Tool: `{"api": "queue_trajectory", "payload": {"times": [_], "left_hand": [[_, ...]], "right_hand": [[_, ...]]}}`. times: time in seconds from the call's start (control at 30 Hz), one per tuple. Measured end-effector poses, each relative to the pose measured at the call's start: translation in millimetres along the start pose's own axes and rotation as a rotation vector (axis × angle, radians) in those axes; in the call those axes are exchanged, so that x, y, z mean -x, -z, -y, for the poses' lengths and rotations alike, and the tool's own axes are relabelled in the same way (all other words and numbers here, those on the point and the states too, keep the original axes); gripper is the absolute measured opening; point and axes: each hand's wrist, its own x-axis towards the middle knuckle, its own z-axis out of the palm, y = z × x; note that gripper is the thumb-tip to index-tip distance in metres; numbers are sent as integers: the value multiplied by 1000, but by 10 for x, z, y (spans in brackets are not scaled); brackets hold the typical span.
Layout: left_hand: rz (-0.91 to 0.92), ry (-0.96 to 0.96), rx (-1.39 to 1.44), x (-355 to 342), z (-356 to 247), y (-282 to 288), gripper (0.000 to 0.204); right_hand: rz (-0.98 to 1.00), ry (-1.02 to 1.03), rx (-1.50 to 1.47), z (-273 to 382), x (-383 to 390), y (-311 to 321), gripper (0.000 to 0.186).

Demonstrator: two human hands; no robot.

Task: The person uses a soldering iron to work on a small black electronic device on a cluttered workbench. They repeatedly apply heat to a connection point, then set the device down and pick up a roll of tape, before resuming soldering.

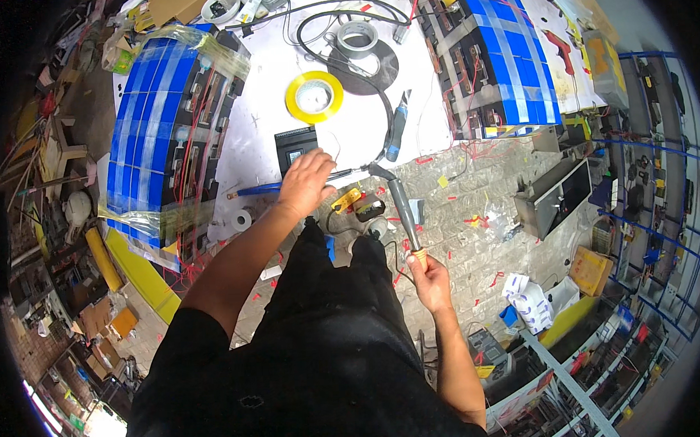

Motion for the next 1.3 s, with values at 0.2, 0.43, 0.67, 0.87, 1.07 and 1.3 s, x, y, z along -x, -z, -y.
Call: {"api": "queue_trajectory", "payload": {"times": [0.2, 0.43, 0.67, 0.87, 1.07, 1.3], "left_hand": [[-268, 674, -33, -94, 50, 115, 103], [-14, 1156, 187, -339, 269, 99, 111], [45, 1138, 265, -383, 627, 74, 105], [82, 1223, 74, -640, 37, 191, 138], [119, 1296, 150, -693, 16, 300, 134], [-117, 1217, 414, -457, 39, 394, 129]], "right_hand": [[-1, -16, -13, 9, -12, -55, 31], [0, -57, -9, 0, -38, -81, 32], [3, -21, -3, 14, -47, -110, 32], [9, -53, -17, -34, -55, -99, 36], [-3, -21, -12, -17, -52, -98, 37], [16, -2, 17, 62, -93, -89, 35]]}}
